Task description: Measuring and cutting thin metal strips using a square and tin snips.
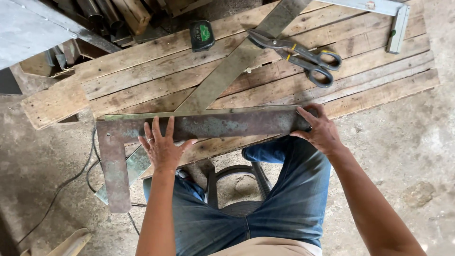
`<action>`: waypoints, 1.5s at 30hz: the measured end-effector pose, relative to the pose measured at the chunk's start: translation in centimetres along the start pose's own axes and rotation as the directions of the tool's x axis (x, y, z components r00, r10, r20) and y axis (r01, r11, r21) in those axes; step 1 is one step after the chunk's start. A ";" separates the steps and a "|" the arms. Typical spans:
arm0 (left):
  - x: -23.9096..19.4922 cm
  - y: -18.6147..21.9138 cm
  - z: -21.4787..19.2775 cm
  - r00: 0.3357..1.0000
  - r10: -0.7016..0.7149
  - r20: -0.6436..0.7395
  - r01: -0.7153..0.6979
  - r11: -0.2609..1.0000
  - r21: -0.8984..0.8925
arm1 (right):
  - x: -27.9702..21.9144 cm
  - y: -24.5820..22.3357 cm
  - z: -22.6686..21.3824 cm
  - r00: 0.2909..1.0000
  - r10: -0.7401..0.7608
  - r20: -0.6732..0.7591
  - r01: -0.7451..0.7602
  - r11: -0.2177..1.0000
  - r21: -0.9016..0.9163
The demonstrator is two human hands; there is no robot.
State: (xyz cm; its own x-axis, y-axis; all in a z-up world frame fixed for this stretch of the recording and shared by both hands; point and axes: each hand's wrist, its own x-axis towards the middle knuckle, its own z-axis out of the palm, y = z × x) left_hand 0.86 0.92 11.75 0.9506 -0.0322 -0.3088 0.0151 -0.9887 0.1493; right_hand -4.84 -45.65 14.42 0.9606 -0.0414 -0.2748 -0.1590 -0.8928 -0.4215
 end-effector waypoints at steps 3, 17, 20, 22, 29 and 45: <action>0.2 -0.1 0.7 0.999 0.017 -0.037 -0.018 0.999 -0.034 | 0.0 0.5 0.2 0.998 0.042 0.042 -0.043 0.999 0.014; 1.2 0.1 3.0 0.921 0.331 -0.205 -0.325 0.943 0.067 | 0.4 1.5 0.7 0.997 -0.071 -0.002 0.071 0.995 -0.063; 1.2 -0.7 4.0 0.851 0.438 -0.291 -0.441 0.895 0.058 | 0.5 1.3 1.4 0.991 -0.134 -0.015 0.132 0.987 -0.093; 1.4 -1.0 4.6 0.826 0.455 -0.333 -0.466 0.883 0.050 | 0.5 1.1 1.3 0.988 -0.156 -0.015 0.154 0.982 -0.107; 1.7 -1.1 5.0 0.819 0.458 -0.346 -0.496 0.868 -0.025 | 0.5 1.6 1.8 0.998 -0.063 0.010 0.063 0.950 -0.307; 1.6 -1.4 4.8 0.821 0.444 -0.358 -0.494 0.867 -0.058 | 0.5 2.3 2.6 1.000 -0.019 0.024 0.027 0.926 -0.376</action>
State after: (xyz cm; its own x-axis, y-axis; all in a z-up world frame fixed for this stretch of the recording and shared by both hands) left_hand 0.91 1.55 6.52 0.8985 -0.4130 0.1489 -0.4387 -0.8333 0.3364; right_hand -5.34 -46.53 11.10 0.9576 -0.0133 -0.2878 -0.0357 -0.9967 -0.0730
